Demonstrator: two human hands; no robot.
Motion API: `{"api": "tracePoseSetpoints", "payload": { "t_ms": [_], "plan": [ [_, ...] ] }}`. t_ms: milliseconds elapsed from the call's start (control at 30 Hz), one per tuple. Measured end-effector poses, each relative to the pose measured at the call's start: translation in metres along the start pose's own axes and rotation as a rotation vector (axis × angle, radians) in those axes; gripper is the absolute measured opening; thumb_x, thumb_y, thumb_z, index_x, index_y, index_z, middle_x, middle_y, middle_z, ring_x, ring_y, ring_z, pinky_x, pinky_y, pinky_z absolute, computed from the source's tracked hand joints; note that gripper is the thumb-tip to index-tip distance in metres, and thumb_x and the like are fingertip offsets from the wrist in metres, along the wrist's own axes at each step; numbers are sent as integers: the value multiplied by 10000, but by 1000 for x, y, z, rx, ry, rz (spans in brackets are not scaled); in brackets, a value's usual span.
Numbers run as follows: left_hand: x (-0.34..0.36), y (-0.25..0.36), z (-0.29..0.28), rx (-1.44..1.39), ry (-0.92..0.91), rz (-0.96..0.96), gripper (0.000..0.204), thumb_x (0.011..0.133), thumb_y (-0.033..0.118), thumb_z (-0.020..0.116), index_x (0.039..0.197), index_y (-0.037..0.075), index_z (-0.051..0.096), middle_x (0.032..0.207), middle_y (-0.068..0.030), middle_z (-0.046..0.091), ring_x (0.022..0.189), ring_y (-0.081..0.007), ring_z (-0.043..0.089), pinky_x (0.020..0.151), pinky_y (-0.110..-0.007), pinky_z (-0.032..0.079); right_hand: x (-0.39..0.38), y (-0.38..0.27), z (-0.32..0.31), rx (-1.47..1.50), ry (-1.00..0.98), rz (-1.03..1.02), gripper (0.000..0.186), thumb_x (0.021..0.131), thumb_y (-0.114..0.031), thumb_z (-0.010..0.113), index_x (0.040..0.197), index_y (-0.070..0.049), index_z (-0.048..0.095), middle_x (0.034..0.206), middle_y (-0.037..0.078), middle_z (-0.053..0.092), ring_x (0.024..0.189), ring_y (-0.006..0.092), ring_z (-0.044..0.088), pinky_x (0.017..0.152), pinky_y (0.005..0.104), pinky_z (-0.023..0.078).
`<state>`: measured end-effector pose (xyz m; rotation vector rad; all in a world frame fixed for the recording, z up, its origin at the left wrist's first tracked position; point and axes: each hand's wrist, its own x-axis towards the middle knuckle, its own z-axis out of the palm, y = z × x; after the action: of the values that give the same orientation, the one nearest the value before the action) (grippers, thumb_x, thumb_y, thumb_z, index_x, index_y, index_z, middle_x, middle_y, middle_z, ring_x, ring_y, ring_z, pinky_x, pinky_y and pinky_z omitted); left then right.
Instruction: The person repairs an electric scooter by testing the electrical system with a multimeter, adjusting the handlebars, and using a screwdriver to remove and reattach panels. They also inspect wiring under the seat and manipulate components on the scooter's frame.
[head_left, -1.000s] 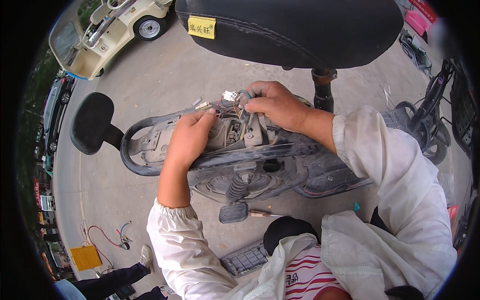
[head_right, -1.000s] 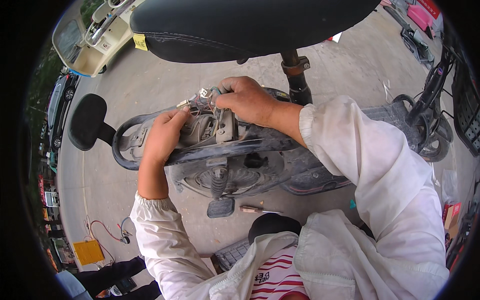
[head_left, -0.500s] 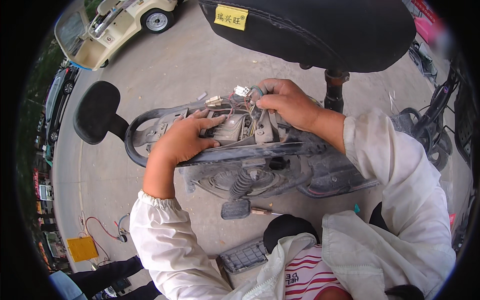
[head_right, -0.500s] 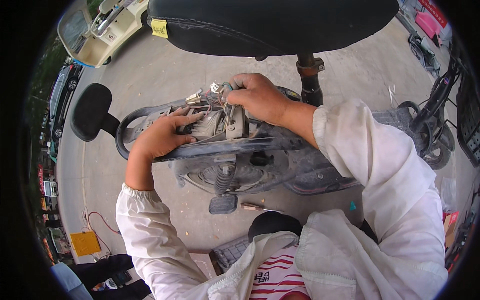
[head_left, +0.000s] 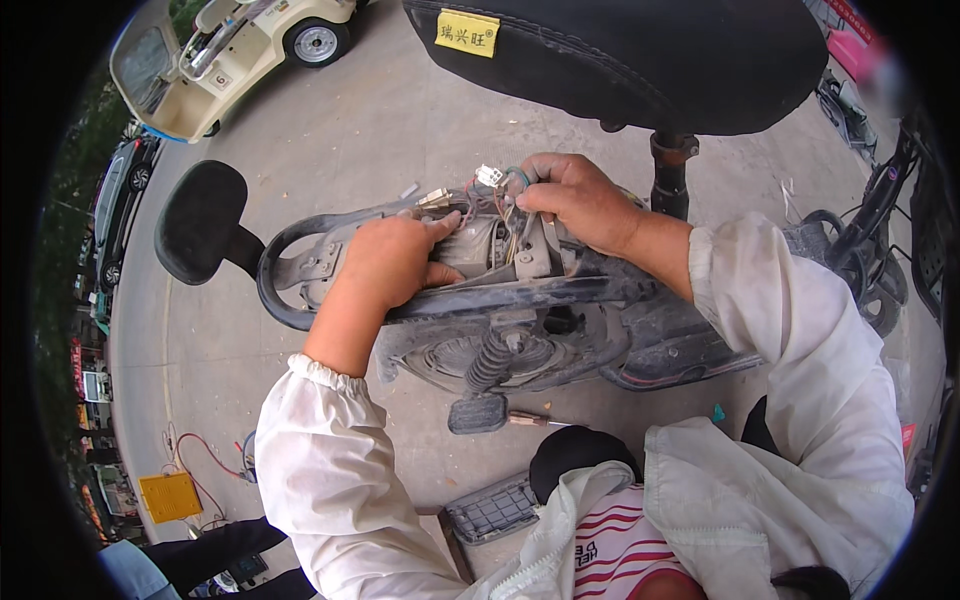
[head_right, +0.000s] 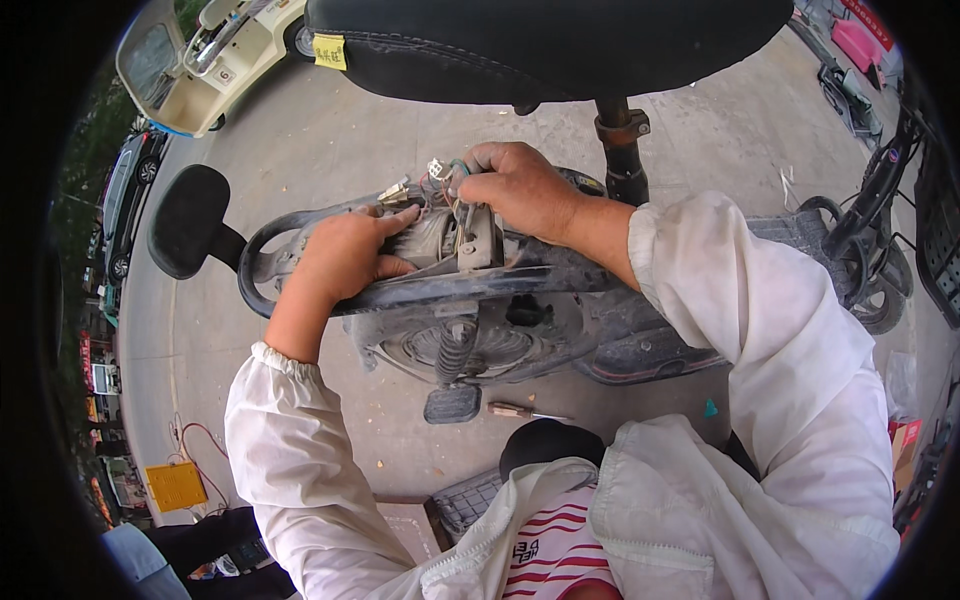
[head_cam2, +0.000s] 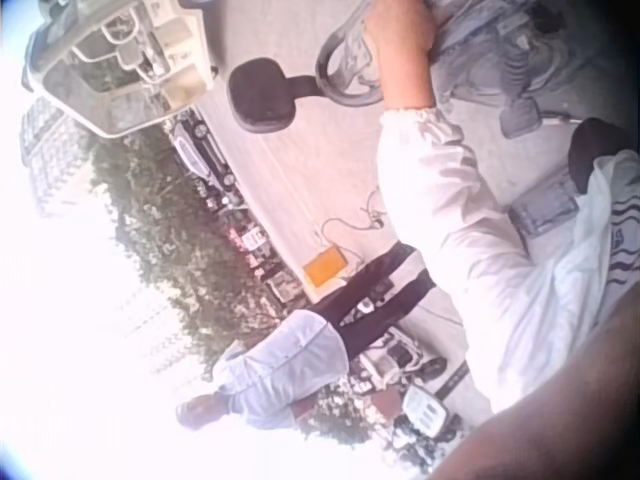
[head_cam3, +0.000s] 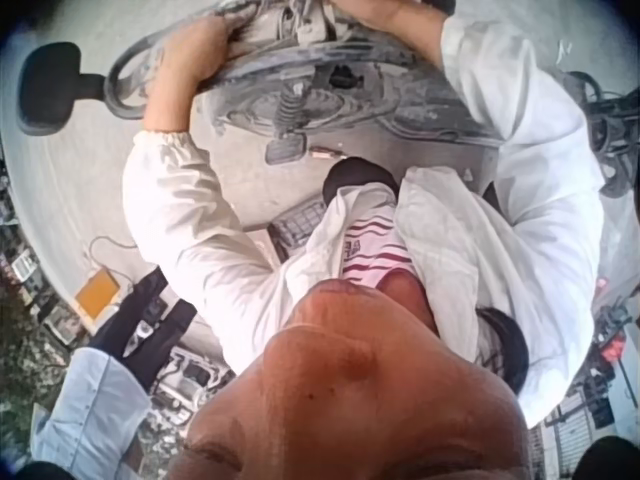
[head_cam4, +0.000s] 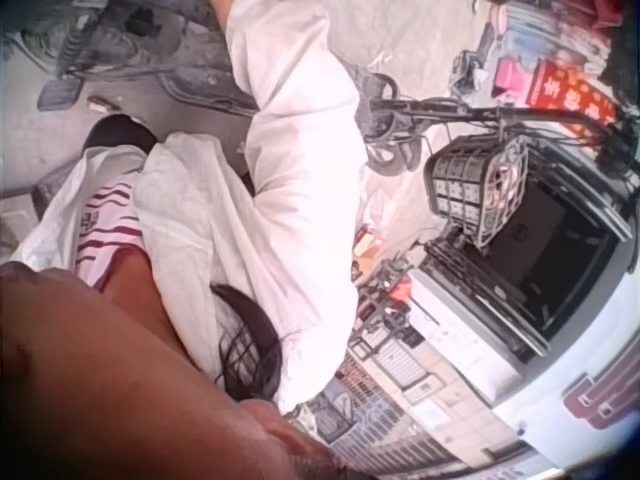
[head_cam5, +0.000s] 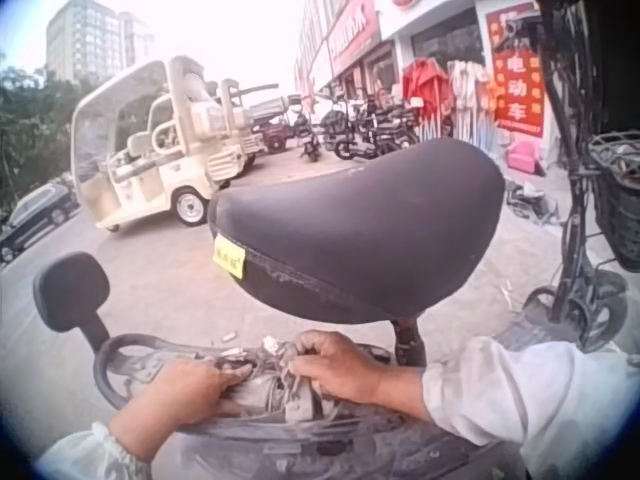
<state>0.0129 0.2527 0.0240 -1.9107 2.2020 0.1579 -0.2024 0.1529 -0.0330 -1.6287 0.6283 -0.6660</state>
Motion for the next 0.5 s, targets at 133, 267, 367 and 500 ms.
{"api": "tracePoseSetpoints", "payload": {
  "t_ms": [133, 267, 367, 500],
  "plan": [
    [-2, -6, 6, -68, 60, 5, 661, 730, 442, 753, 1324, 206, 583, 1016, -147, 686, 956, -360, 638, 805, -437, 496, 1, -1, 1, -2, -6, 4, 161, 842, -184, 577, 893, -49, 649, 686, -21, 534, 626, 56, 444, 559, 228, 345],
    [-7, -12, 15, -228, 226, 7, 581, 737, 424, 760, 1237, 159, 627, 969, -173, 685, 937, -376, 637, 792, -449, 493, 3, 3, 1, 3, -10, -34, 158, 841, -176, 574, 888, -44, 647, 706, -12, 557, 632, 62, 453, 576, 233, 371],
    [-9, -7, 14, -362, 260, -80, 495, 760, 385, 760, 1167, 124, 652, 918, -191, 683, 901, -382, 641, 774, -444, 493, 3, 2, -3, 17, 4, 16, 200, 817, -172, 599, 876, 0, 682, 757, 35, 622, 714, 111, 530, 657, 275, 424],
    [-12, -13, 22, -536, 338, -99, 418, 802, 306, 742, 1136, 70, 655, 885, -195, 686, 821, -365, 652, 751, -417, 499, 2, -2, -1, 35, -11, 7, 160, 844, -171, 576, 897, -38, 647, 736, -9, 580, 639, 68, 465, 589, 232, 383]
  ]
}}
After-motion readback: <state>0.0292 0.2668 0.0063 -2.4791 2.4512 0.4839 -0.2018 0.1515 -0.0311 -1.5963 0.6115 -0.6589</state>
